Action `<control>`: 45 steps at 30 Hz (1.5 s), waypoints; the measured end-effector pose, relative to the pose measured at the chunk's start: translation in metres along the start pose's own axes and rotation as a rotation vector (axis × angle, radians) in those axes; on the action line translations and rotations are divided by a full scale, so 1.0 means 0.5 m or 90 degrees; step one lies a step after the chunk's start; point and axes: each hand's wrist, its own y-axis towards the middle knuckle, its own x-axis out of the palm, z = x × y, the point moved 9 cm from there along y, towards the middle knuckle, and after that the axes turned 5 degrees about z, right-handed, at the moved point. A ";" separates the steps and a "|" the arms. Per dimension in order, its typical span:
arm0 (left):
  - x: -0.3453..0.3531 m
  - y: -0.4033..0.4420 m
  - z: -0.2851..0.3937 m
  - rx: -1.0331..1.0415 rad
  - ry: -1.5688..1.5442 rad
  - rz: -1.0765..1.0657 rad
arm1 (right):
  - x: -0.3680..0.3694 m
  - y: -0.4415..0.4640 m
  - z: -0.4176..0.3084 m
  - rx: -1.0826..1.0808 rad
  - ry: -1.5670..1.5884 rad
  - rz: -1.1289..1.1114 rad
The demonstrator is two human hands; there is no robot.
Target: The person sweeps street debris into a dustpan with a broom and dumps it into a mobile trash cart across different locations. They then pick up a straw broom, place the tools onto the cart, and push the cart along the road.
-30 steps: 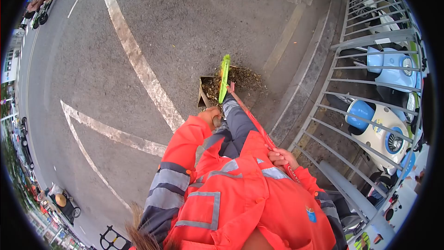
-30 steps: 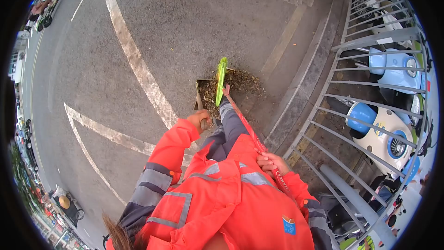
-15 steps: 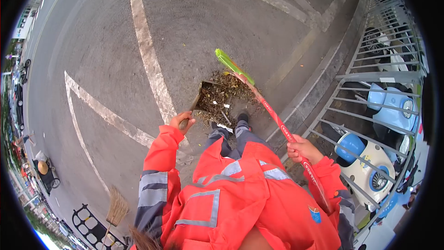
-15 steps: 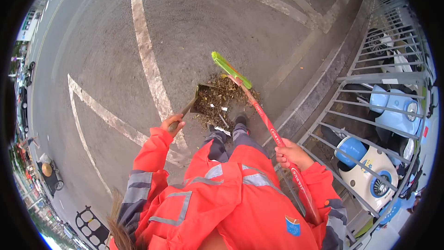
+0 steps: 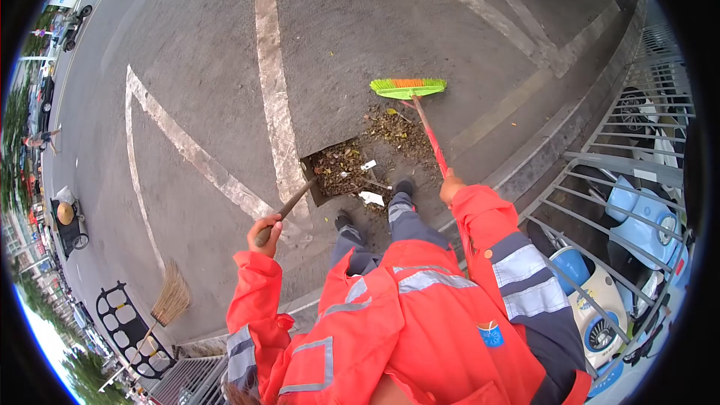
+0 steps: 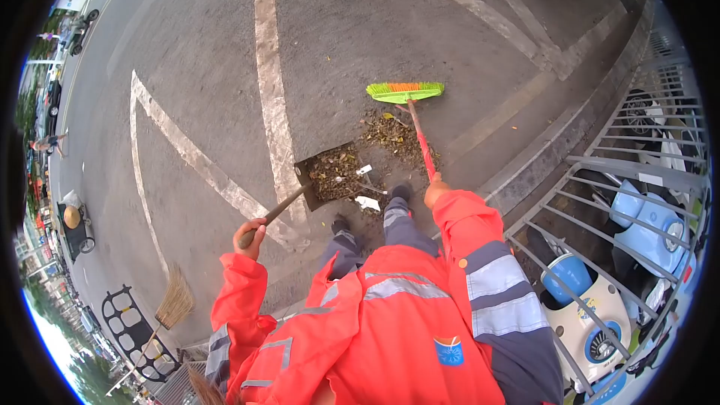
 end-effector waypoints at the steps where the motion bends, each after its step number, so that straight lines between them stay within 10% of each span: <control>1: -0.024 -0.014 -0.024 -0.024 -0.006 0.030 | 0.059 0.043 0.033 0.002 -0.033 0.015; 22: -0.330 -0.201 -0.330 -0.085 0.032 0.181 | 0.165 -0.497 -0.139 -0.015 0.405 -0.294; 32: -0.265 -0.202 -0.273 -0.011 0.103 0.050 | 0.297 -0.338 -0.167 -0.102 -0.338 -0.056; 45: -0.096 -0.129 -0.181 0.091 0.153 -0.122 | 0.222 -0.574 0.034 0.080 0.369 -0.297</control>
